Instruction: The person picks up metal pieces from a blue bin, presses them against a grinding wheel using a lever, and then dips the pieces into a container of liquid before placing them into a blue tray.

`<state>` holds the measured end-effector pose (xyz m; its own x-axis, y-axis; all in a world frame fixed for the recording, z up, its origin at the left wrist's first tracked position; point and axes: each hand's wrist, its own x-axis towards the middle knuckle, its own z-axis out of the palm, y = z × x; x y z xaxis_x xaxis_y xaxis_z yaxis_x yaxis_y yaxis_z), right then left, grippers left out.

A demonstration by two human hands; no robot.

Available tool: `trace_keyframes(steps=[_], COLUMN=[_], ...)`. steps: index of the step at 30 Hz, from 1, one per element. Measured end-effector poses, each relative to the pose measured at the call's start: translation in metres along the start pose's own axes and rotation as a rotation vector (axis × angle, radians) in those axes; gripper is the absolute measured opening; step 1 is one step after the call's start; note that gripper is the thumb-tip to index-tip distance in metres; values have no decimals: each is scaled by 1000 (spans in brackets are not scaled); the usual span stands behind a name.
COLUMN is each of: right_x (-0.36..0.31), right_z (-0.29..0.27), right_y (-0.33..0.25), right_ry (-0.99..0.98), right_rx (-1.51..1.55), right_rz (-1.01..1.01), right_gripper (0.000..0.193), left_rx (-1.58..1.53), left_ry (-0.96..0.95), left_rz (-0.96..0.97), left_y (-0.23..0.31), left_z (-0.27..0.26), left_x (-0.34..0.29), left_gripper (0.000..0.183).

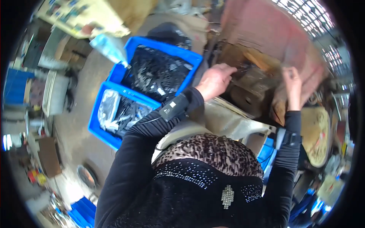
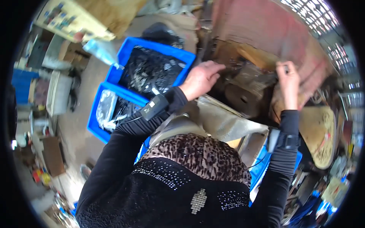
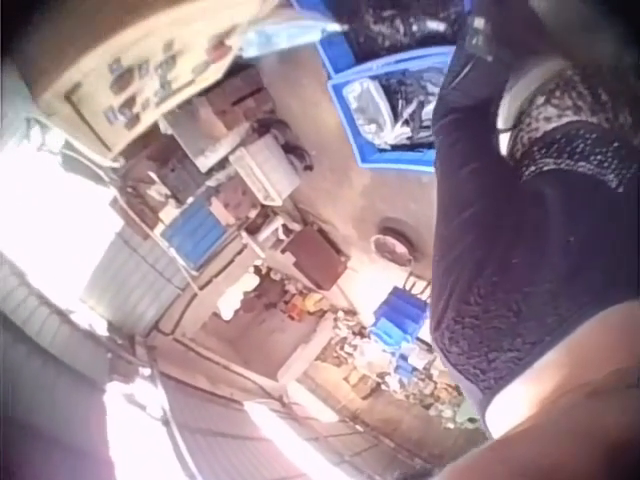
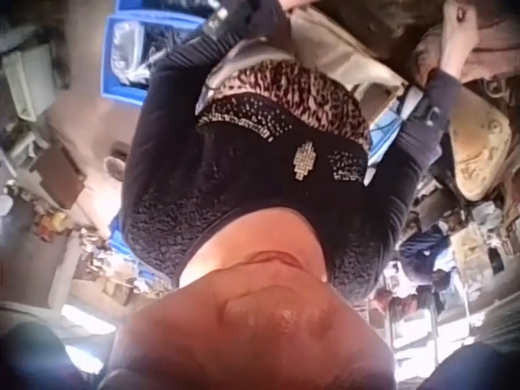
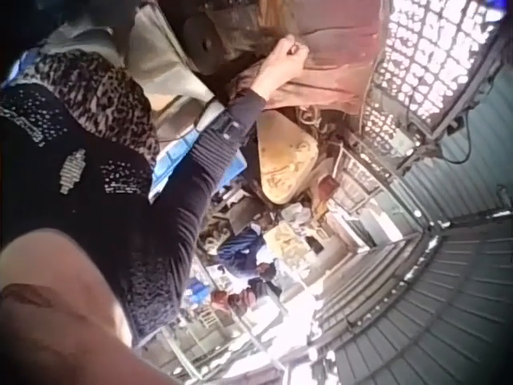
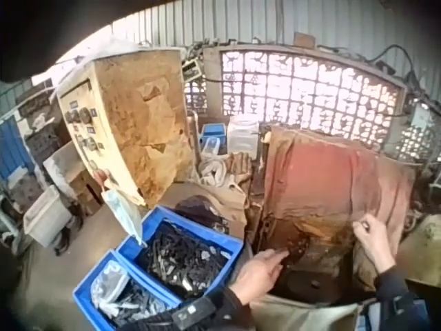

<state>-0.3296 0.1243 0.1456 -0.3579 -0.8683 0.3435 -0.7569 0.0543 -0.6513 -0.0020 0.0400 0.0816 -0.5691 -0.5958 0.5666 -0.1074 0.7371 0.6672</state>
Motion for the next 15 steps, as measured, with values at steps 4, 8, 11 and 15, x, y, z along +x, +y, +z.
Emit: trace_keyframes(steps=[4, 8, 11, 15], right_x=[-88, -160, -200, -231], right_z=[-2, -5, 0, 7], right_y=[-48, -64, -63, -52], right_ry=[-84, -162, -306, -306], right_rx=[62, 1, -162, -252], right_rz=[60, -91, -141, -122], right_gripper=[3, 8, 12, 17], left_rx=[193, 1123, 2455, 3118], left_ry=[-50, 128, 595, 1104], left_rz=[117, 572, 1076, 1266], left_y=[-17, -107, -196, -210], left_z=[48, 137, 176, 197], left_x=[37, 21, -3, -7], left_gripper=[40, 35, 24, 12])
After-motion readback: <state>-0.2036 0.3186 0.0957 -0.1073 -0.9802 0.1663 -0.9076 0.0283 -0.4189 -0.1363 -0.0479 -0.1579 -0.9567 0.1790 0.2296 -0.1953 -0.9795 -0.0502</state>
